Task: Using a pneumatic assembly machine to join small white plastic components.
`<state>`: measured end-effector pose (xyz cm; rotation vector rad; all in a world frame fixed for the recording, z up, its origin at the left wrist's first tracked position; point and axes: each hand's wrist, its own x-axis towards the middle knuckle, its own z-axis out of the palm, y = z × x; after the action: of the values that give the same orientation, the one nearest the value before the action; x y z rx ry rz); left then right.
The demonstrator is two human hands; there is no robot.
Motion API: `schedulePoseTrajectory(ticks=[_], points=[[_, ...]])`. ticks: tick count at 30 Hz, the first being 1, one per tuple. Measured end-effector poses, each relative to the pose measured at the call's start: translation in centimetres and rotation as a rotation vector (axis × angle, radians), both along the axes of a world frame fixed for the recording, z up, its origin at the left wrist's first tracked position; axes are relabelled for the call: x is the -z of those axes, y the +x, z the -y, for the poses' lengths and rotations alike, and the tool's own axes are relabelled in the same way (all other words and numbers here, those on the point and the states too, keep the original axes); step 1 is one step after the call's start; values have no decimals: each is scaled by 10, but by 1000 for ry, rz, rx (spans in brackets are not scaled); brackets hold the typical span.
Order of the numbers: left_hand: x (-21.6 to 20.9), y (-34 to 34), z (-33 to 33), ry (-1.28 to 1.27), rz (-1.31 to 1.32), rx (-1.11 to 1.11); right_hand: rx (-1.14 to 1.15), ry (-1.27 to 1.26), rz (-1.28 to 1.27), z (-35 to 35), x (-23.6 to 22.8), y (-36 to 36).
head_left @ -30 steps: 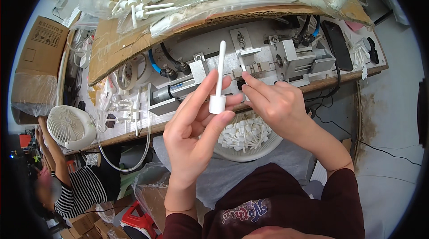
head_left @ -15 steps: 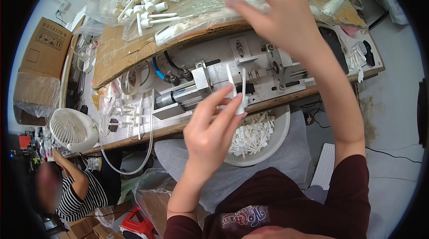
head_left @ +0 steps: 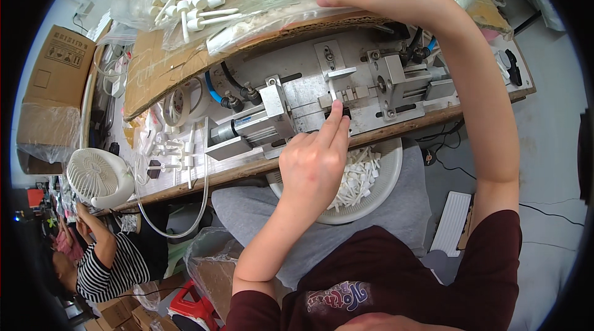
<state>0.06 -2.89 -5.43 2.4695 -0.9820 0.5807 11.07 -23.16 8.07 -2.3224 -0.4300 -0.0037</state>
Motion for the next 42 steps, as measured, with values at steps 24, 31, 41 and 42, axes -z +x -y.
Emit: schedulePoseTrajectory(ticks=[24,31,41,42], points=[[-114,182,-78,426,272,-233,26,-420,639,-38,126,-139],[-112,203,-65,448,335,-112,48,-451,601,-41,127,-137],[-102,76,-18,-653,-778,211,134,67,825,-35,94,-124],[-97,59,-15,-674,-847,210,137,99,859,-37,87,-124]])
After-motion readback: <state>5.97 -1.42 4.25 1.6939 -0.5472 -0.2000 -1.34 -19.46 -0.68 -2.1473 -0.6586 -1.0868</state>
